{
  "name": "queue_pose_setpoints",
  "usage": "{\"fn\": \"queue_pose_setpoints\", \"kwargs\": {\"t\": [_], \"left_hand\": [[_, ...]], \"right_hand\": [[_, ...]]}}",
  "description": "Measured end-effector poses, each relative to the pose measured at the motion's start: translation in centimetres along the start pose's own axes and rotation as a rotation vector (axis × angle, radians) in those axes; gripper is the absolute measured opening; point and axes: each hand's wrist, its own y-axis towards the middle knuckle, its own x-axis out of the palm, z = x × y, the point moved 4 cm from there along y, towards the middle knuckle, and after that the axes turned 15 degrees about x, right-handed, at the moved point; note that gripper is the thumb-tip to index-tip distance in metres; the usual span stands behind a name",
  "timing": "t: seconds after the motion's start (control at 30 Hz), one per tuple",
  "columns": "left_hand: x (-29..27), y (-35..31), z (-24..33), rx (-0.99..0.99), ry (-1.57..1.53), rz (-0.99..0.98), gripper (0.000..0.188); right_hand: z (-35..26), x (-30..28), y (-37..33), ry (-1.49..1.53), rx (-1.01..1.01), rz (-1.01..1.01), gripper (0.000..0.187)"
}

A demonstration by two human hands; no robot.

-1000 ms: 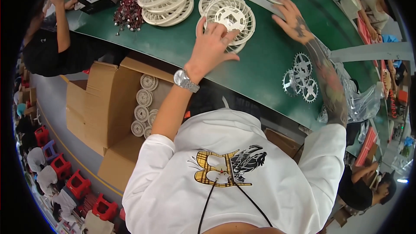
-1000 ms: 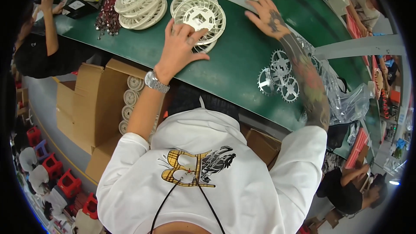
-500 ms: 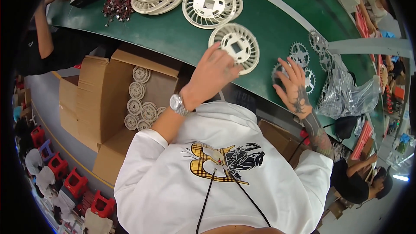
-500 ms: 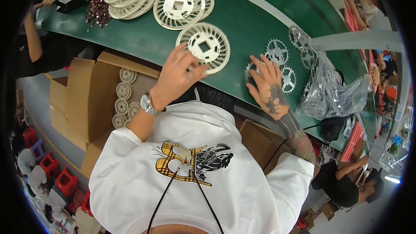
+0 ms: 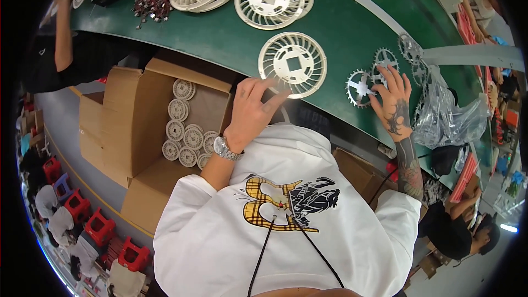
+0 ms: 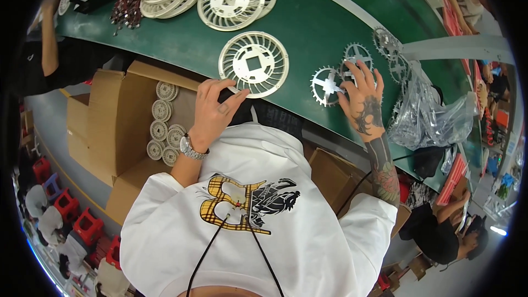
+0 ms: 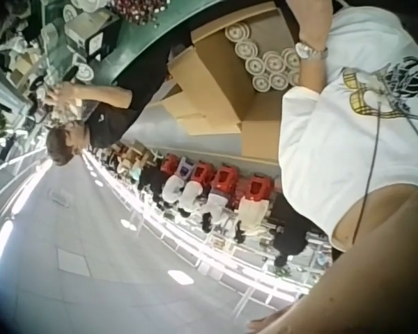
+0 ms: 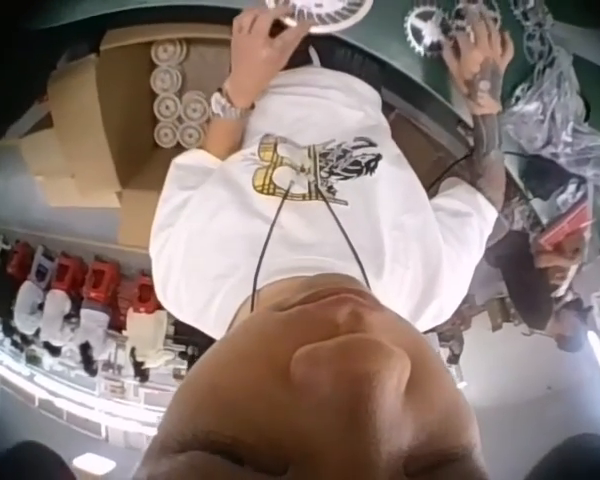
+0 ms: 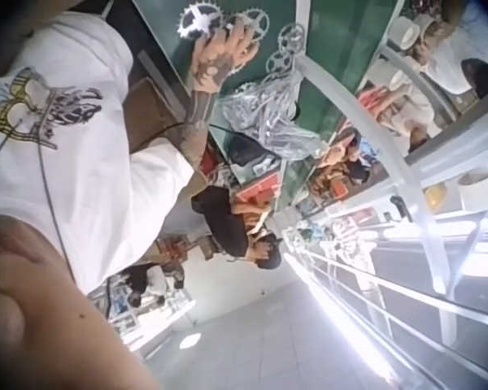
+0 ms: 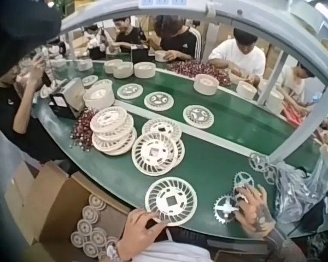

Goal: Manually assembling white plastic fan components and small gears on a factory assembly line.

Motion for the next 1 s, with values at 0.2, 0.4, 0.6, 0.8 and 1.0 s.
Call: {"fn": "queue_pose_setpoints", "kwargs": {"t": [0.2,0.4,0.6,0.8,1.0], "left_hand": [[0.8,-0.7,-0.4,-0.031,-0.082,-0.029,0.038],[0.9,-0.5,-0.5,-0.026,-0.118,0.016,0.04],[2.5,1.1,0.9,-0.006,-0.208,-0.067,0.04],[1.2,4.7,0.4,0.054,-0.371,-0.029,0.04],[2.6,3.0,-0.7,0.155,-0.203,-0.102,0.037]], "right_hand": [[-0.5,-0.3,0.6,0.027,-0.11,-0.001,0.018],[-0.9,-1.3,1.2,0.126,-0.046,-0.026,0.018],[-1.8,-1.8,2.3,0.249,0.029,0.024,0.018],[-2.4,-2.0,2.6,0.255,0.041,0.115,0.019],[-4.4,-1.1,3.8,0.326,-0.039,0.053,0.02]]}}
